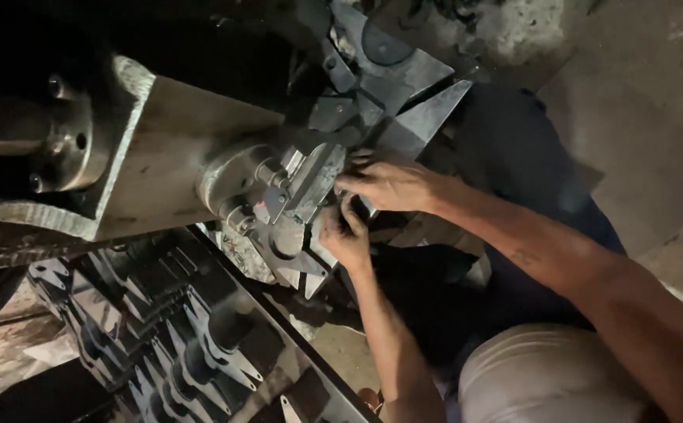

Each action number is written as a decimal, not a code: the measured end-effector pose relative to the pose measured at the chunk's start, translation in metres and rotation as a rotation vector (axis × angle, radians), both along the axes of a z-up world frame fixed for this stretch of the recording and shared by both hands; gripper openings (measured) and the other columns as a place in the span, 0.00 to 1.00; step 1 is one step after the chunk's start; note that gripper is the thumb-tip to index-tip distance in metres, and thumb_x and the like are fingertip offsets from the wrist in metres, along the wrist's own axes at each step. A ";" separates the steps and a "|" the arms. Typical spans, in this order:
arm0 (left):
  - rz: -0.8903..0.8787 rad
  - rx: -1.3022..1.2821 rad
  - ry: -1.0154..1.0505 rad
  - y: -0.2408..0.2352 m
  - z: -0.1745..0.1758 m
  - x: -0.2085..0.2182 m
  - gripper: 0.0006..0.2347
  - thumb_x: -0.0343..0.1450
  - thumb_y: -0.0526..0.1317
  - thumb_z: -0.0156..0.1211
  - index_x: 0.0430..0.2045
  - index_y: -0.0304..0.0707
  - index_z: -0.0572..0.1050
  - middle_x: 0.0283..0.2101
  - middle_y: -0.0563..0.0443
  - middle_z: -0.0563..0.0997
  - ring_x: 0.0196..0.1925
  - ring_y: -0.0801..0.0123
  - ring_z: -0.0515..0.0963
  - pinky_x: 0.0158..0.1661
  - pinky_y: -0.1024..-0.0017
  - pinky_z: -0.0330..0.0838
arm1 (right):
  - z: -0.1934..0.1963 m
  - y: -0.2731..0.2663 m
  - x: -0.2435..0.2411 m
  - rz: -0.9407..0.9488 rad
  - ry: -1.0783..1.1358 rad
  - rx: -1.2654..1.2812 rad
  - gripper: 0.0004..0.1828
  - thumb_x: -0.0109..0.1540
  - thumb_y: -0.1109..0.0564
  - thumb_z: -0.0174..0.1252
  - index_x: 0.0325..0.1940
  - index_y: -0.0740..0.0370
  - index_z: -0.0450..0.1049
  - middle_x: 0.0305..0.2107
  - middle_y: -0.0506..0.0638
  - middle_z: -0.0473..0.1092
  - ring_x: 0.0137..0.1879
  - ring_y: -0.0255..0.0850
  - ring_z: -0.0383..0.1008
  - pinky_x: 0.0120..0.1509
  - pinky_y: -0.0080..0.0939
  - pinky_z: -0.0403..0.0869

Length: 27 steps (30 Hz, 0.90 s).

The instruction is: The person places a metal plate into a machine to bend it, removes the piece, and sets it on a table. They then pick up a metal strip and use it to measure the bent piece before setting both items down.

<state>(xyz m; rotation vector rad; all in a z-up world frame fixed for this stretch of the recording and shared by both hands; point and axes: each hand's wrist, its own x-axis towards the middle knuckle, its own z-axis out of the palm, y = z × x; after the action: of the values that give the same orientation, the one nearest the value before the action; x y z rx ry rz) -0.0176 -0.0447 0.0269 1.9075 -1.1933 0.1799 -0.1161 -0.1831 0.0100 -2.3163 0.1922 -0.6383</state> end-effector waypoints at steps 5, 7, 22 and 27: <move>0.035 0.023 -0.035 0.004 -0.014 0.008 0.05 0.74 0.33 0.59 0.32 0.28 0.77 0.32 0.37 0.78 0.33 0.43 0.79 0.35 0.54 0.71 | 0.016 0.000 -0.004 -0.027 -0.138 -0.098 0.24 0.55 0.66 0.58 0.56 0.59 0.69 0.45 0.57 0.74 0.55 0.54 0.76 0.60 0.52 0.74; 0.035 0.035 -0.046 0.003 -0.013 0.007 0.05 0.73 0.33 0.60 0.32 0.27 0.77 0.31 0.36 0.78 0.33 0.42 0.78 0.35 0.53 0.71 | 0.015 -0.001 -0.004 -0.028 -0.147 -0.073 0.25 0.55 0.66 0.58 0.57 0.60 0.69 0.47 0.58 0.74 0.55 0.55 0.75 0.57 0.51 0.73; 0.070 0.053 -0.079 0.002 -0.016 0.008 0.08 0.75 0.37 0.62 0.31 0.28 0.78 0.32 0.37 0.80 0.34 0.43 0.79 0.37 0.54 0.71 | -0.001 0.011 0.004 -0.094 -0.146 -0.114 0.35 0.52 0.59 0.66 0.62 0.64 0.64 0.48 0.59 0.73 0.54 0.50 0.75 0.63 0.46 0.72; 0.005 -0.025 -0.060 0.002 -0.011 0.004 0.08 0.77 0.38 0.58 0.34 0.28 0.78 0.35 0.38 0.81 0.36 0.44 0.80 0.38 0.54 0.73 | 0.010 0.003 -0.003 -0.100 -0.136 -0.317 0.28 0.56 0.60 0.65 0.57 0.60 0.63 0.45 0.53 0.72 0.54 0.45 0.76 0.68 0.47 0.72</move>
<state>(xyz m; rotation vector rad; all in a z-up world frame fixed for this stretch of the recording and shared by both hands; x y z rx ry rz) -0.0132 -0.0429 0.0157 1.8955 -1.2209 0.2549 -0.1191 -0.1804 0.0200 -2.5644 0.1532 -0.9310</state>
